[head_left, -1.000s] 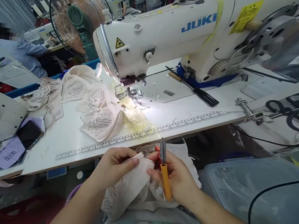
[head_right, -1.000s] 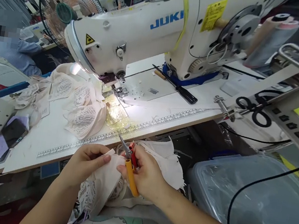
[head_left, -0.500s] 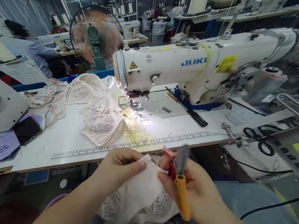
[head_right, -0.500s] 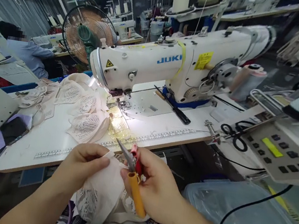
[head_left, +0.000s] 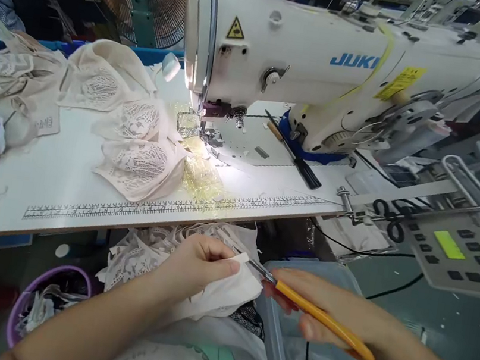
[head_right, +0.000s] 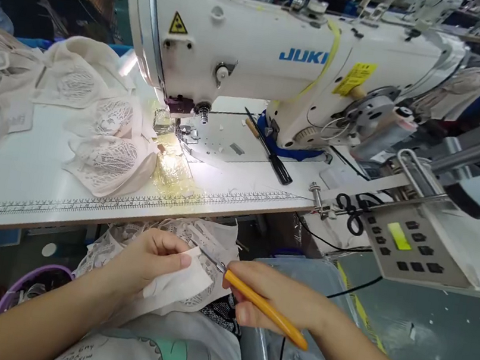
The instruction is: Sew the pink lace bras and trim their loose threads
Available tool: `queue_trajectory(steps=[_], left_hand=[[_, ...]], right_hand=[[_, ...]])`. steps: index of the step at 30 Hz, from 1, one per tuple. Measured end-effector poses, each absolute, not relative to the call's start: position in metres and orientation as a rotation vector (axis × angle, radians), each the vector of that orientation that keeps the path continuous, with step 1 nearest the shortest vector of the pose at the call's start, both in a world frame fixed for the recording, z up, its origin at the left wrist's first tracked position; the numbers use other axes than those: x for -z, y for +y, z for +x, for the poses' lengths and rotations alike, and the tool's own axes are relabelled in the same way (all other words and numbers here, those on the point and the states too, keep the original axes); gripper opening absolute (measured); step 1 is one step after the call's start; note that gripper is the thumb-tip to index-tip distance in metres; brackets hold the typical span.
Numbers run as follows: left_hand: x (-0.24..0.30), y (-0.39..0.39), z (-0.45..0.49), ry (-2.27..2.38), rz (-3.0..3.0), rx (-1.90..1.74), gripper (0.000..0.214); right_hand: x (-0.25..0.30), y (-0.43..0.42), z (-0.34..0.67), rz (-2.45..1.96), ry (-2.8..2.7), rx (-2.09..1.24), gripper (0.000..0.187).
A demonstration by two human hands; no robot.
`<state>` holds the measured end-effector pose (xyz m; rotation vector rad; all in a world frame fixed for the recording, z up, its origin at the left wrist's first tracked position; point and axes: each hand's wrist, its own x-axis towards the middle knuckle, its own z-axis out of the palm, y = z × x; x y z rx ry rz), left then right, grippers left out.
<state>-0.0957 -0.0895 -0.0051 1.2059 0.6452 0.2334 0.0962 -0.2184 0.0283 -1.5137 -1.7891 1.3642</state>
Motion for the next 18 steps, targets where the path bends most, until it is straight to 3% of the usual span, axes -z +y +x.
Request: queue_trajectory(steps=[6, 18], left_hand=[[0.0050, -0.0853, -0.0940, 0.652, 1.199, -0.078, 0.019], [-0.0002, -0.0816, -0.0914, 0.640, 1.171, -0.049, 0.025]], right_hand=[[-0.0271, -0.2252, 0.0931, -1.808, -1.904, -1.234, 0.048], [-0.0310, -0.2268, 0.0906, -2.027, -1.858, -1.304, 0.047]])
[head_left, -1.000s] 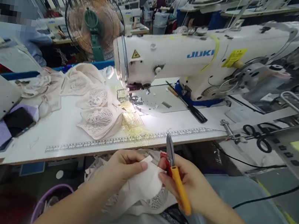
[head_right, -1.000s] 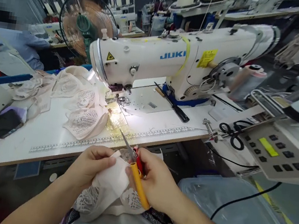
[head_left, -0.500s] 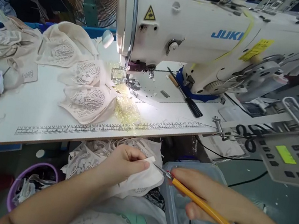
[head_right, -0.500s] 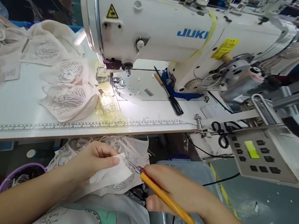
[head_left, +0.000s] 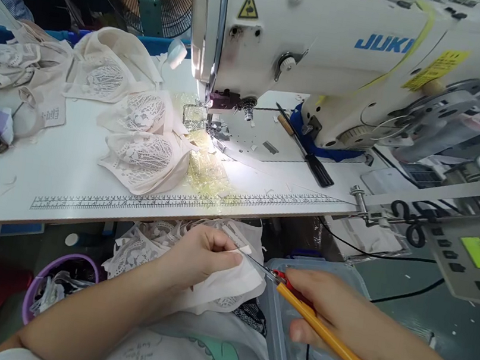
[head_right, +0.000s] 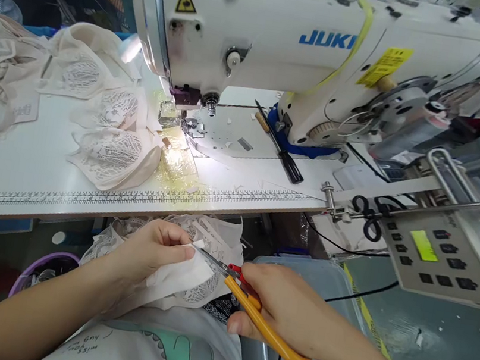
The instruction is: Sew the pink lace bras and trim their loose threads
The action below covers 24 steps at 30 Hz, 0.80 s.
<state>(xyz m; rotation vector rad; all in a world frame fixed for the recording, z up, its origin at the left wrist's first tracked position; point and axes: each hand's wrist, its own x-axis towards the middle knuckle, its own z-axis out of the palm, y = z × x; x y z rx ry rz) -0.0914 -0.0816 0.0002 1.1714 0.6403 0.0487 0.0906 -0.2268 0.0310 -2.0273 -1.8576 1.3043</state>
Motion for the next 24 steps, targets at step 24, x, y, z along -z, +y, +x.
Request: queue_trajectory(steps=[24], left_hand=[[-0.002, -0.070, -0.106, 0.690, 1.066, -0.200, 0.019]], right_hand=[[0.018, -0.212, 0.071, -1.734, -1.847, -0.984, 0.062]])
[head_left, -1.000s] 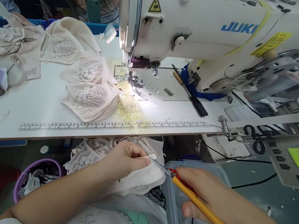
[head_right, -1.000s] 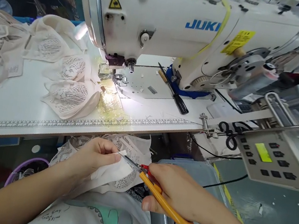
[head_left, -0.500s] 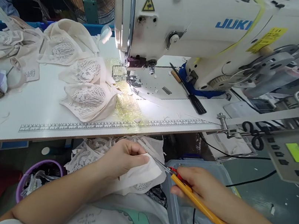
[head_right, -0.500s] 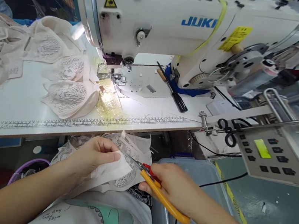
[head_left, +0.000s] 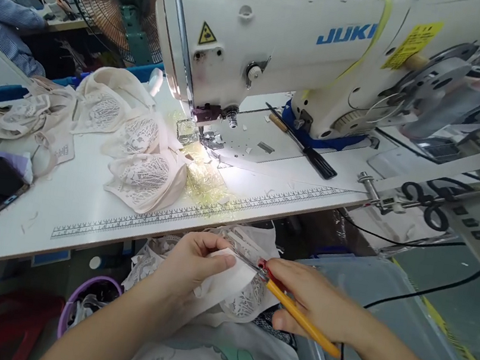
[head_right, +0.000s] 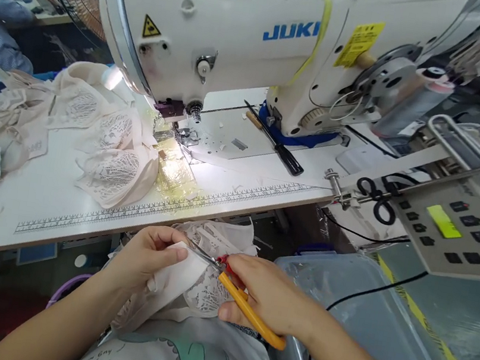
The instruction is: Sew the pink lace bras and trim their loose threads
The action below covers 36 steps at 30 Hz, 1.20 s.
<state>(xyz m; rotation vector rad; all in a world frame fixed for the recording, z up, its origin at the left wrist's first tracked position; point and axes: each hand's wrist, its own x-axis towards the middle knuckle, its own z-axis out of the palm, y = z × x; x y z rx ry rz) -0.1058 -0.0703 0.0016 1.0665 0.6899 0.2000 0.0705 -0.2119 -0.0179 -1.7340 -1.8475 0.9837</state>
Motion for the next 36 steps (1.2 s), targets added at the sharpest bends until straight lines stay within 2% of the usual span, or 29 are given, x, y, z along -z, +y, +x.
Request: queue_trajectory(steps=[16, 25, 36], left_hand=[[-0.001, -0.069, -0.111, 0.838, 1.279, -0.277, 0.020], [-0.004, -0.070, -0.112, 0.866, 1.339, -0.304, 0.017], [0.000, -0.070, -0.113, 0.844, 1.224, -0.297, 0.020]], right_hand=[[-0.005, -0.218, 0.056, -2.105, -1.865, -0.888, 0.049], [-0.004, -0.223, 0.050, -2.151, -1.870, -0.789, 0.046], [0.008, -0.228, 0.043, -2.210, -1.664, -1.000, 0.043]])
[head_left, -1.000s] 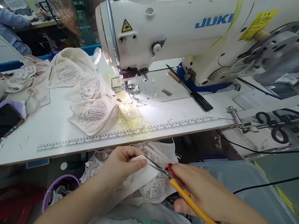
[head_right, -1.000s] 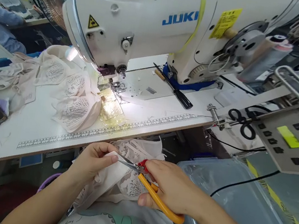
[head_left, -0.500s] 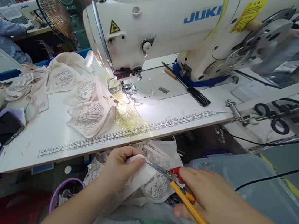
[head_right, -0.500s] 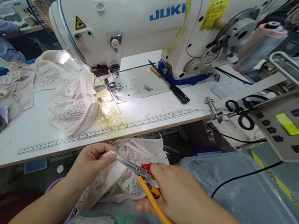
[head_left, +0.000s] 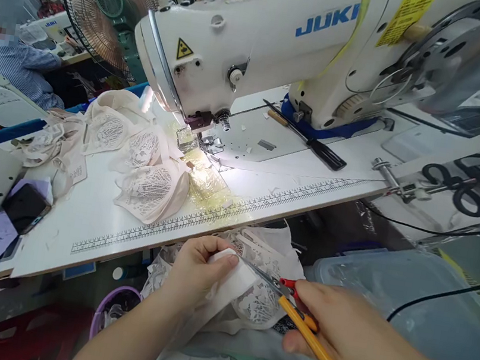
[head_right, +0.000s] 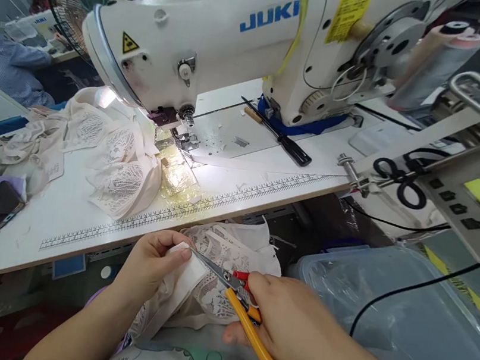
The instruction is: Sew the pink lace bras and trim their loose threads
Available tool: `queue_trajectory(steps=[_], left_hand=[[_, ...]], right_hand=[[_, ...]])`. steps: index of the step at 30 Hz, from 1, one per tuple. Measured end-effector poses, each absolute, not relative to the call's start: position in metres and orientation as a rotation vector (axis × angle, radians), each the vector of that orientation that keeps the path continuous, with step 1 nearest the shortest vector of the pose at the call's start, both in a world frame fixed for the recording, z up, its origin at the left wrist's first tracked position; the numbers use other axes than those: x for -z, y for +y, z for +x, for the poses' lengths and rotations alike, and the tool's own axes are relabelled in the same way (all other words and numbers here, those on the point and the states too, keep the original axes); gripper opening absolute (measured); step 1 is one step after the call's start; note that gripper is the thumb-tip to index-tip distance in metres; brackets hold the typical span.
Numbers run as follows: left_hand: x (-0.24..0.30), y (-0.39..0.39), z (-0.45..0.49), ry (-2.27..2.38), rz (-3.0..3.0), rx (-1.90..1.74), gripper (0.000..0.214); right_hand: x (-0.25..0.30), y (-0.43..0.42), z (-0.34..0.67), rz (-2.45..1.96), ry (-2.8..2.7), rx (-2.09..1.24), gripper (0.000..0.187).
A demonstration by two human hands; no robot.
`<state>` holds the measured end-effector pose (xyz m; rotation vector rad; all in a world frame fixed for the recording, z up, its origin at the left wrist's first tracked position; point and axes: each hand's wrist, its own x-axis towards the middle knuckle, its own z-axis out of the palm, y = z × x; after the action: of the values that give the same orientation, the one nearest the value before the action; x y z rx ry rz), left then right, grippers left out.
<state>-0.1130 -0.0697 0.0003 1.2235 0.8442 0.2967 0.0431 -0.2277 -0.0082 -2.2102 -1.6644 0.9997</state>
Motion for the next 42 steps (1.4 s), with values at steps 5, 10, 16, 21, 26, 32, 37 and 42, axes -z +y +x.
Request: queue_trajectory(steps=[5, 10, 16, 21, 26, 32, 37, 42], left_hand=[[0.001, -0.070, -0.112, 0.854, 1.201, -0.282, 0.024], [0.004, -0.069, -0.114, 0.844, 1.245, -0.295, 0.023], [0.005, -0.068, -0.115, 0.839, 1.254, -0.274, 0.026], [0.002, -0.069, -0.112, 0.796, 1.194, -0.298, 0.025], [-0.002, -0.070, -0.111, 0.783, 1.117, -0.266, 0.028], [0.002, -0.072, -0.110, 0.765, 1.077, -0.324, 0.031], [0.007, -0.072, -0.111, 0.749, 1.071, -0.351, 0.029], [0.009, -0.072, -0.112, 0.687, 1.089, -0.372, 0.024]], right_hand=[[0.010, -0.227, 0.039, -2.158, -1.625, -1.028, 0.041], [0.011, -0.229, 0.042, -2.099, -1.651, -0.976, 0.039], [0.021, -0.228, 0.044, -1.857, -1.392, -0.880, 0.036], [0.025, -0.219, 0.026, -1.532, -1.073, -0.795, 0.034], [0.029, -0.207, 0.017, -1.605, -1.028, -0.749, 0.034], [0.024, -0.198, 0.013, -1.645, -1.016, -0.484, 0.018], [0.022, -0.200, 0.011, -1.690, -1.078, -0.446, 0.016], [0.024, -0.195, 0.008, -1.690, -0.988, -0.668, 0.019]])
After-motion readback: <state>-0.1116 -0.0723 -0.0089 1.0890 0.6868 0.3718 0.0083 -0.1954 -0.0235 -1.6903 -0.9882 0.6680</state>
